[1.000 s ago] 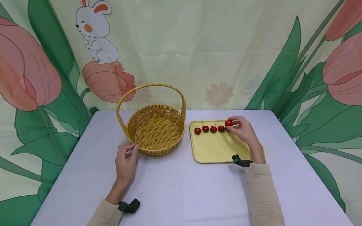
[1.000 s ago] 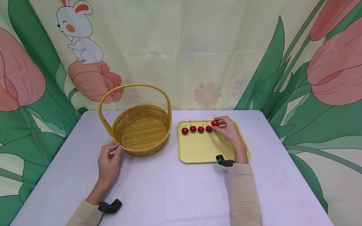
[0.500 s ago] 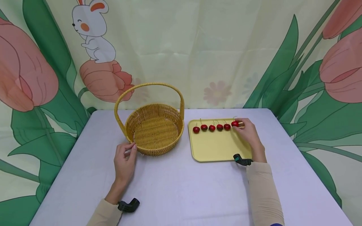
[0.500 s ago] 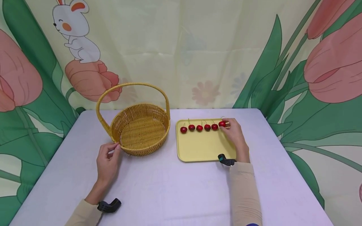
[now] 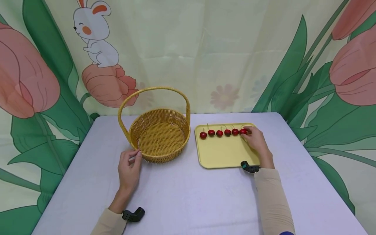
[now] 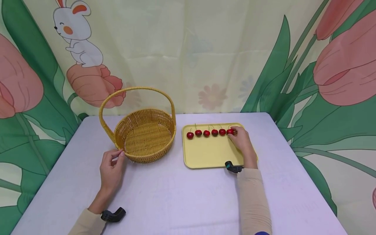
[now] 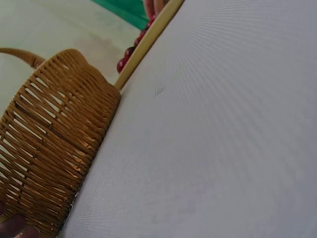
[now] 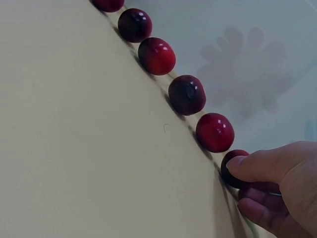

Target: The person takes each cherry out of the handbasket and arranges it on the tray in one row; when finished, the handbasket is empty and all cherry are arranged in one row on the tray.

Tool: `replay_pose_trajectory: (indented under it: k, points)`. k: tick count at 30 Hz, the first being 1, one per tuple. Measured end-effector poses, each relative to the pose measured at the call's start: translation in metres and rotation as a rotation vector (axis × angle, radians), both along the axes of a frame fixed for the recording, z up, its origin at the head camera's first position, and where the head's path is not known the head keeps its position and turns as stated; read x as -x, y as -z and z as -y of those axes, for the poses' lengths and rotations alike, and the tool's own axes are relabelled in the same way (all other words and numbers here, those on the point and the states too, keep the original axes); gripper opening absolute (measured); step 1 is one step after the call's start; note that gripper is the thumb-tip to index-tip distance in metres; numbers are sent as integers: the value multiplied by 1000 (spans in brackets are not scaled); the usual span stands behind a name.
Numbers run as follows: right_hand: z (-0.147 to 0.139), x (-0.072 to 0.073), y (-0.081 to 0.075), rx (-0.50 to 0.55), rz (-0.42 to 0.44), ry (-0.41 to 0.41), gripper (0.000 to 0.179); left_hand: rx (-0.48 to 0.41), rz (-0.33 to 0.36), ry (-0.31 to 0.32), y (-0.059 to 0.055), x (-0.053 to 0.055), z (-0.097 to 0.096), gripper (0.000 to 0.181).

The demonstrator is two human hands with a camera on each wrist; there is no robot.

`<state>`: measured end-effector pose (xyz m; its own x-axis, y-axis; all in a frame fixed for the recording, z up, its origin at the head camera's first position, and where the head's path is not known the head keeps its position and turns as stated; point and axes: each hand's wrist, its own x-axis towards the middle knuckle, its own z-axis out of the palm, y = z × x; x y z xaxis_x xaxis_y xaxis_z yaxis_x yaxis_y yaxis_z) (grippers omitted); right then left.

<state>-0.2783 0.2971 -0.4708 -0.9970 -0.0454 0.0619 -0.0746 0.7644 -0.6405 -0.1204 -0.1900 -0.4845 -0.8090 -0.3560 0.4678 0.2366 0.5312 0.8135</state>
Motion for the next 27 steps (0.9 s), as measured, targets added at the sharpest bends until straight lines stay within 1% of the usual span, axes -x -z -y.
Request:
replay_pose_trajectory:
  k: [8,16,20,24,27]
  points:
    - [1,2,1,4,9,6,48,-4,-9,1,0,1,2,22]
    - [0,0,-1,2,40,3,51,-4,-10,1,0,1,2,21]
    - [0,-2,-4,-1,33,9,52,-3,-7,-1,1,1,3,21]
    - [0,-8,-12,18,33,25,55,-10,-12,0,-1,1,4,22]
    - [-1,-12,-22,34,5,38,55,-15,-28,-6,-4,1,4,24]
